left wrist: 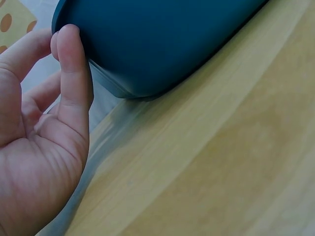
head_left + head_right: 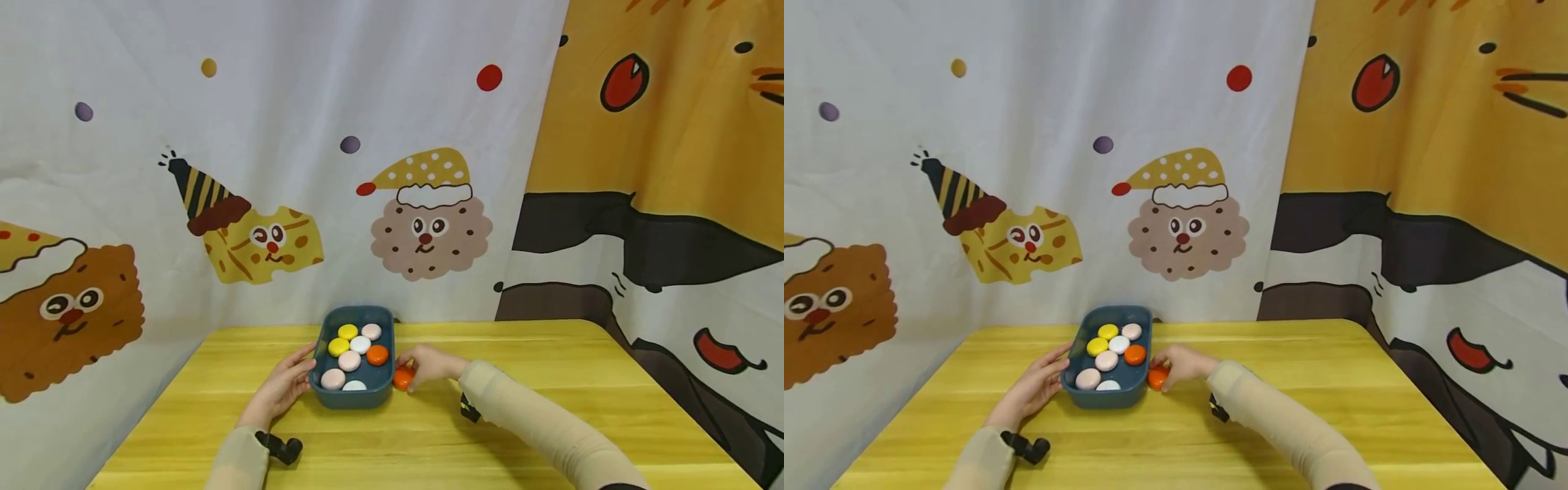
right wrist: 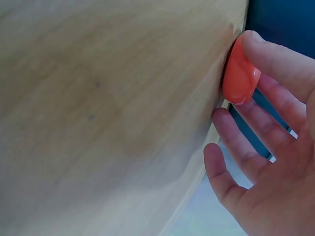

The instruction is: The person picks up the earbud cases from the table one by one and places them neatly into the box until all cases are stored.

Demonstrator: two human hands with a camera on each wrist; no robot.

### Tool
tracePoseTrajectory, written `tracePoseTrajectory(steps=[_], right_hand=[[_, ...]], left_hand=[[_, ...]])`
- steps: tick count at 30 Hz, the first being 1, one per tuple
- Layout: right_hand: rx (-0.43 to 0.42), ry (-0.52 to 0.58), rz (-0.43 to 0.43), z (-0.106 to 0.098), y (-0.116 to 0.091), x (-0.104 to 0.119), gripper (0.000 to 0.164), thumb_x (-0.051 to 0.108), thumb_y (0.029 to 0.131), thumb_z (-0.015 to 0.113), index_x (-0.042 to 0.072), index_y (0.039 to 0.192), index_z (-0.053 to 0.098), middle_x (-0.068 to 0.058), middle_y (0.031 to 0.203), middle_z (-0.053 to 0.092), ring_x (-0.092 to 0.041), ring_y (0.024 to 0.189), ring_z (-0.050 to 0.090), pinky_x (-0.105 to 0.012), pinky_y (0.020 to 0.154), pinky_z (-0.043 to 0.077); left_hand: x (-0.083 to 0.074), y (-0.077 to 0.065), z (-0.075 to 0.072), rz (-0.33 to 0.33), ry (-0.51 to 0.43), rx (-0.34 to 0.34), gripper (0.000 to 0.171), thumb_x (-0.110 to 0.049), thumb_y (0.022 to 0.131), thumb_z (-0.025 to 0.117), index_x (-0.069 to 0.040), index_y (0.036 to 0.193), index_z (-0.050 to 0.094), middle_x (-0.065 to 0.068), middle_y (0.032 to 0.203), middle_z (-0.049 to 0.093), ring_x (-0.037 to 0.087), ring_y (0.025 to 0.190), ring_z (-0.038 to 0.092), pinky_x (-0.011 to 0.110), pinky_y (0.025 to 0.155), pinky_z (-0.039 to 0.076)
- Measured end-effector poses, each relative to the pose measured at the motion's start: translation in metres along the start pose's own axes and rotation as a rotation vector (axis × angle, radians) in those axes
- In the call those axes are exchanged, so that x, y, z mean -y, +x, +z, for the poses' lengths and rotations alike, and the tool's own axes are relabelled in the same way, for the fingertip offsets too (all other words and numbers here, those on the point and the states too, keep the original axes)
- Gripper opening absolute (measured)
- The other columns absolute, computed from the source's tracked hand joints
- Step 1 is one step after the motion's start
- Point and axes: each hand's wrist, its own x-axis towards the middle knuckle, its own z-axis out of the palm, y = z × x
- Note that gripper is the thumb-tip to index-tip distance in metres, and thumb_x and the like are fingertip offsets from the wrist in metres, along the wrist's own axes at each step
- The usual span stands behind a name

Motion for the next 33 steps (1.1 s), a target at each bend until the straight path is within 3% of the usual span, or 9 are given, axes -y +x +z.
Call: tracePoseTrajectory(steps=[7,14,24,33], right_hand=[[0.008,0.011,-0.015,-0.004,-0.003,0.000,0.049,0.001,0.069,0.084,0.002,0.115,0.068,-0.007,0.113,0.067,-0.020,0.088,0.062,-0.025,0.076,0.051],[-0.040,0.014,-0.006,-0.023,-0.008,0.002,0.051,0.000,0.068,0.083,0.002,0.117,0.068,-0.007,0.113,0.067,-0.013,0.074,0.062,-0.026,0.069,0.052],[-0.055,0.077,0.027,-0.047,-0.014,0.005,0.051,0.000,0.074,0.079,0.003,0.123,0.066,-0.008,0.119,0.064,-0.014,0.074,0.062,-0.028,0.068,0.053],[-0.093,0.018,0.030,-0.063,-0.017,0.019,0.049,0.006,0.074,0.081,0.008,0.121,0.068,-0.005,0.118,0.065,-0.013,0.075,0.063,-0.028,0.068,0.053]], left_hand=[[-0.003,0.000,0.001,-0.003,0.010,-0.022,0.065,-0.009,0.101,0.050,0.000,0.154,0.014,0.004,0.098,0.067,0.006,0.063,0.058,0.019,0.062,0.051],[-0.005,0.002,0.004,0.008,0.006,-0.049,0.064,-0.008,0.101,0.051,-0.001,0.154,0.017,0.002,0.096,0.067,0.005,0.064,0.059,0.017,0.061,0.051],[-0.004,0.002,0.008,-0.012,-0.009,-0.060,0.063,-0.006,0.101,0.051,0.000,0.154,0.017,0.003,0.095,0.067,0.006,0.063,0.059,0.018,0.061,0.052],[-0.001,-0.002,0.007,0.010,0.007,-0.047,0.064,-0.006,0.101,0.050,0.002,0.153,0.015,0.001,0.093,0.066,0.006,0.064,0.059,0.018,0.061,0.051]])
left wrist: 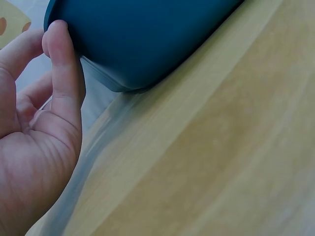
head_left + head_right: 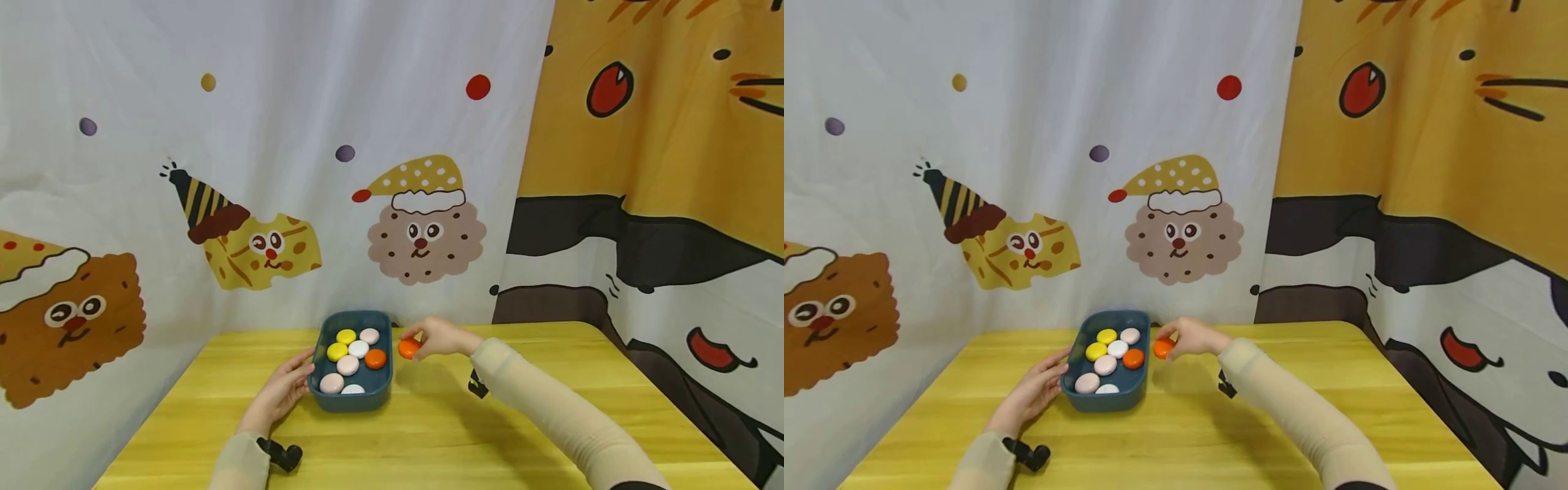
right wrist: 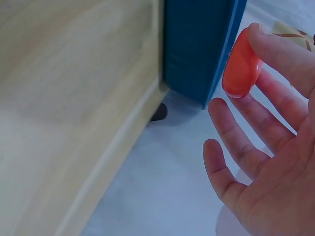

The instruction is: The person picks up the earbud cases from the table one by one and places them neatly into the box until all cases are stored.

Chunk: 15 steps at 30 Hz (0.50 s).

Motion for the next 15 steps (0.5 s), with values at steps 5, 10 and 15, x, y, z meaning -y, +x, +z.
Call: tracePoseTrajectory(steps=[5,10,15], right_hand=[[-0.016,-0.016,0.007,-0.005,0.001,0.004,0.050,0.009,0.073,0.083,0.008,0.121,0.068,-0.004,0.115,0.066,-0.015,0.077,0.063,-0.029,0.068,0.052],[-0.017,-0.029,-0.007,-0.011,0.004,0.009,0.049,0.011,0.074,0.083,0.008,0.121,0.068,-0.003,0.114,0.066,-0.014,0.077,0.062,-0.030,0.068,0.052],[-0.007,-0.031,-0.010,-0.013,0.008,0.012,0.048,0.012,0.075,0.083,0.012,0.121,0.069,-0.001,0.114,0.066,-0.014,0.080,0.063,-0.029,0.070,0.053]], left_hand=[[0.002,-0.001,-0.001,0.010,0.016,0.014,0.064,-0.008,0.101,0.050,0.002,0.154,0.013,0.000,0.094,0.066,0.005,0.066,0.060,0.018,0.061,0.052],[0.001,0.000,-0.002,0.018,-0.003,0.021,0.064,-0.007,0.102,0.049,0.002,0.154,0.013,0.000,0.091,0.066,0.005,0.067,0.060,0.018,0.061,0.052],[0.002,0.000,-0.002,0.008,0.010,0.007,0.064,-0.007,0.101,0.051,0.002,0.153,0.015,0.000,0.092,0.065,0.006,0.066,0.059,0.018,0.061,0.052]])
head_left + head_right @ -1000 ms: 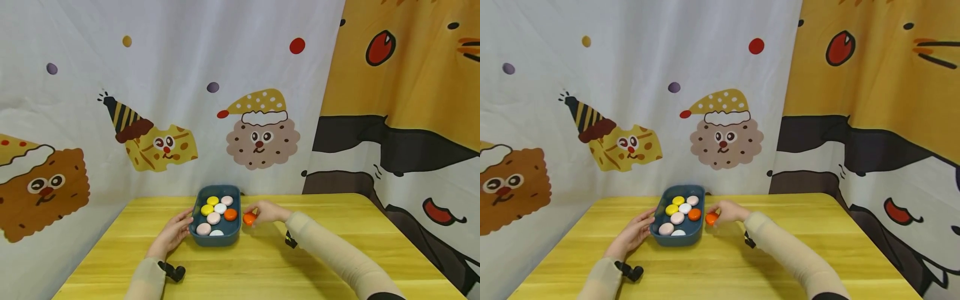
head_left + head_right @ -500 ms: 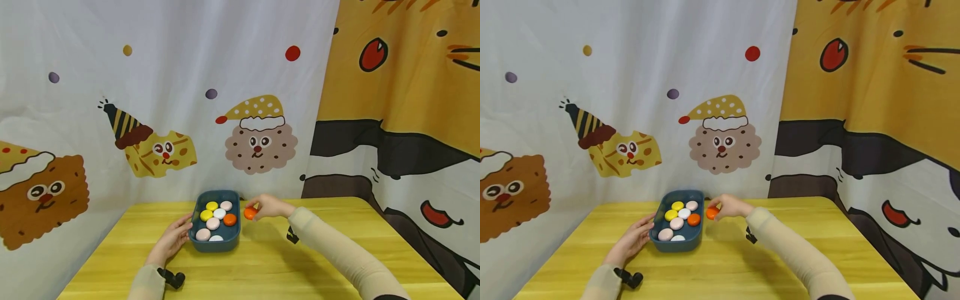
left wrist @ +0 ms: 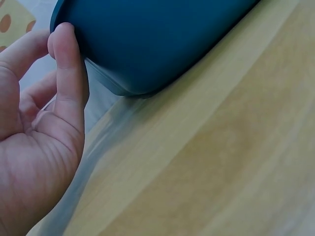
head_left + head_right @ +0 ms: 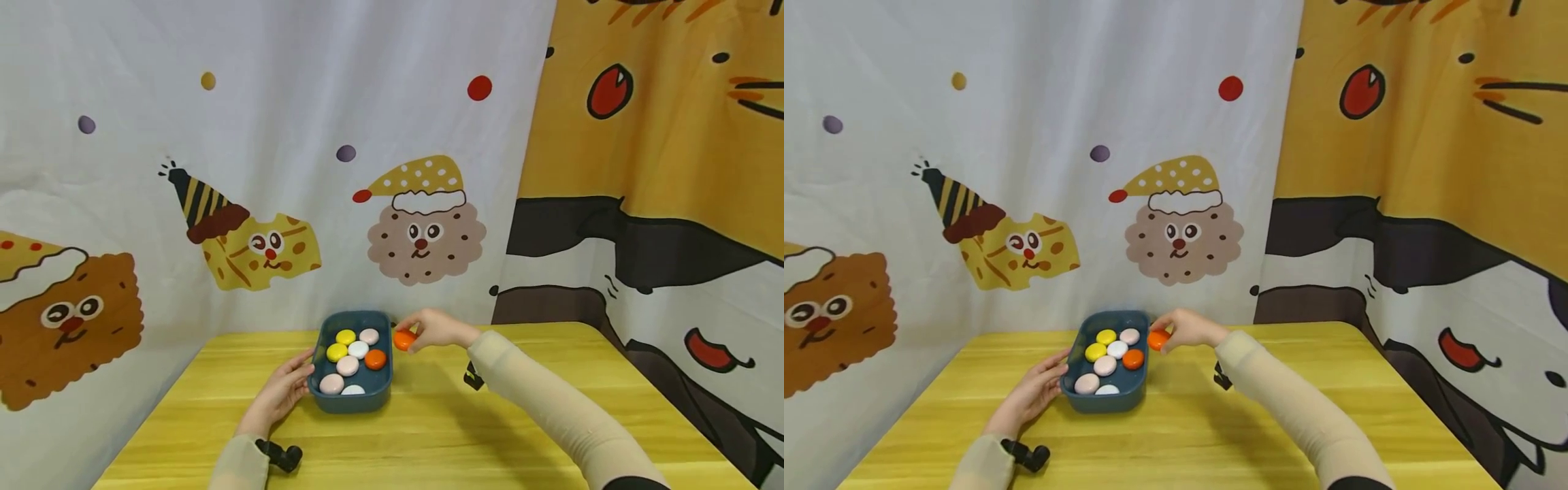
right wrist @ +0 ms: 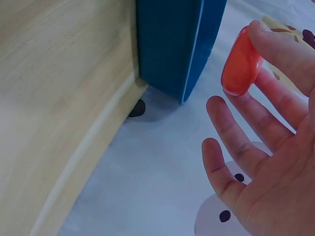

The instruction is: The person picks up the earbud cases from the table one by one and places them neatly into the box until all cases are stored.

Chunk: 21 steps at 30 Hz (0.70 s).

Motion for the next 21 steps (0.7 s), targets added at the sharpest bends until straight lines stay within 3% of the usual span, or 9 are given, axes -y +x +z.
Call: tracePoseTrajectory(steps=[9,14,21], right_hand=[[0.007,-0.002,-0.042,0.000,0.010,0.011,0.047,0.013,0.077,0.082,0.011,0.122,0.069,-0.002,0.121,0.064,-0.016,0.085,0.064,-0.028,0.074,0.053],[0.036,-0.014,-0.049,0.003,0.013,0.016,0.046,0.015,0.077,0.082,0.015,0.121,0.069,0.001,0.119,0.065,-0.018,0.090,0.064,-0.029,0.077,0.053],[0.038,-0.036,-0.081,0.002,0.020,0.028,0.048,0.016,0.077,0.082,0.014,0.123,0.068,0.001,0.119,0.065,-0.018,0.093,0.063,-0.029,0.079,0.052]], left_hand=[[0.000,-0.003,-0.003,0.002,0.024,-0.028,0.065,-0.010,0.100,0.053,0.000,0.153,0.018,0.002,0.094,0.063,0.005,0.064,0.058,0.018,0.062,0.051],[0.004,-0.005,-0.004,-0.029,0.021,-0.033,0.066,-0.010,0.100,0.053,-0.001,0.154,0.017,0.002,0.095,0.064,0.005,0.063,0.058,0.018,0.062,0.052],[0.002,-0.002,-0.001,-0.007,0.032,-0.038,0.065,-0.011,0.099,0.055,0.000,0.153,0.019,0.004,0.101,0.067,0.005,0.064,0.059,0.018,0.062,0.052]])
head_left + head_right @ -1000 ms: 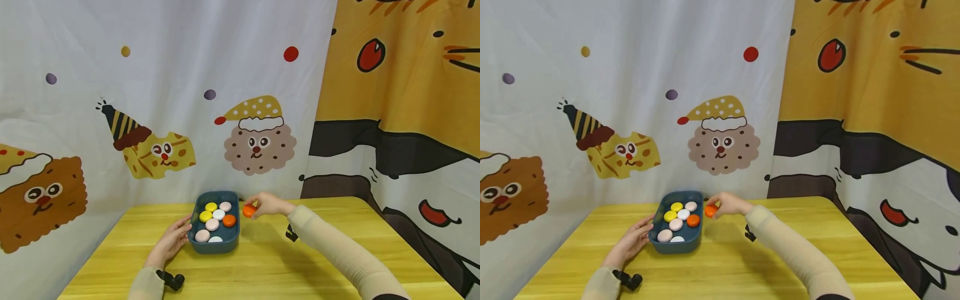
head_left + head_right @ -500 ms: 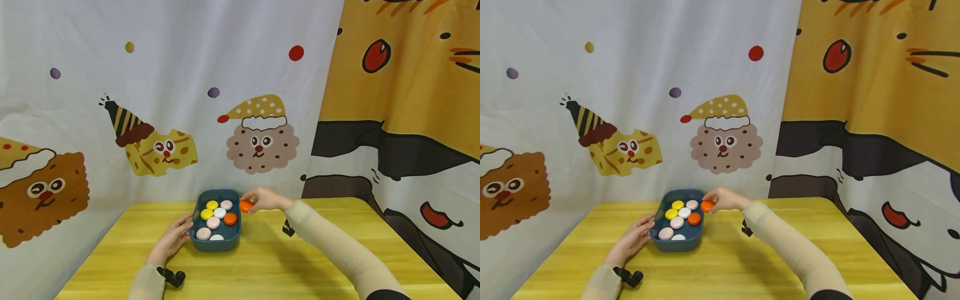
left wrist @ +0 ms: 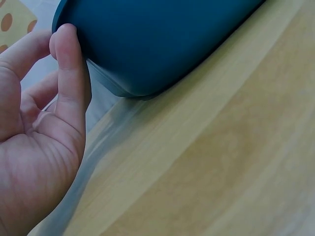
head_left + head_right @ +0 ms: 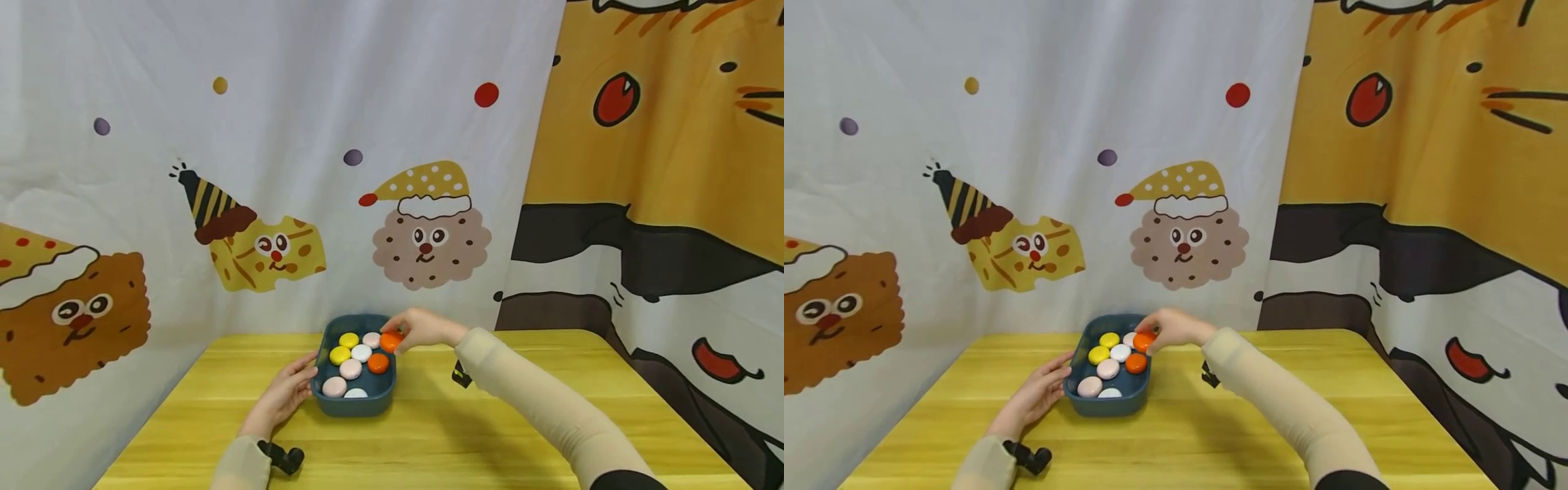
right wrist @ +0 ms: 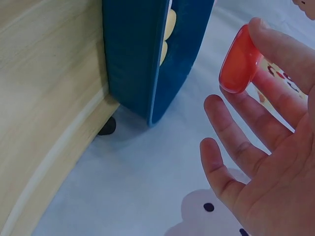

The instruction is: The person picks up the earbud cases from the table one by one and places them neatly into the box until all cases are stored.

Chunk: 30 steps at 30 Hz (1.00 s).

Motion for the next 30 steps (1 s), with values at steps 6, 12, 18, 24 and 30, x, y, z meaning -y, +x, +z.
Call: tracePoseTrajectory(steps=[6,12,18,24,30], right_hand=[[0.020,-0.016,0.000,0.004,0.007,0.006,0.049,0.016,0.078,0.082,0.010,0.124,0.067,-0.001,0.119,0.065,-0.019,0.093,0.061,-0.027,0.078,0.051],[0.039,-0.028,-0.003,0.011,0.016,0.009,0.048,0.018,0.077,0.083,0.011,0.123,0.068,0.000,0.119,0.064,-0.012,0.087,0.058,-0.025,0.077,0.051],[0.056,-0.057,-0.027,0.018,0.026,0.009,0.048,0.023,0.077,0.083,0.015,0.122,0.069,0.003,0.118,0.065,-0.024,0.099,0.060,-0.027,0.083,0.049],[0.074,-0.046,-0.013,0.021,0.028,0.011,0.049,0.019,0.078,0.082,0.011,0.124,0.068,0.000,0.122,0.064,-0.032,0.110,0.057,-0.031,0.089,0.048],[0.087,-0.068,-0.002,0.028,0.028,0.012,0.048,0.019,0.078,0.082,0.011,0.123,0.068,-0.001,0.123,0.064,-0.029,0.112,0.057,-0.030,0.090,0.048]], left_hand=[[-0.002,0.002,0.001,0.003,0.003,0.006,0.065,-0.011,0.100,0.054,-0.001,0.154,0.020,0.003,0.100,0.066,0.005,0.066,0.060,0.018,0.062,0.052],[-0.002,0.002,0.001,0.004,-0.011,0.019,0.065,-0.009,0.100,0.053,0.000,0.154,0.018,0.001,0.096,0.066,0.005,0.066,0.060,0.018,0.062,0.051],[-0.004,0.003,0.000,0.001,-0.001,-0.001,0.063,-0.011,0.101,0.053,-0.001,0.154,0.019,0.001,0.098,0.065,0.004,0.065,0.058,0.017,0.062,0.051],[-0.005,0.003,0.001,-0.005,-0.010,0.005,0.065,-0.010,0.100,0.053,-0.001,0.154,0.018,0.004,0.103,0.064,0.005,0.065,0.058,0.017,0.062,0.051],[-0.002,0.002,0.000,-0.004,-0.024,0.016,0.064,-0.009,0.101,0.052,-0.001,0.154,0.017,0.002,0.098,0.065,0.005,0.064,0.059,0.018,0.062,0.051]])
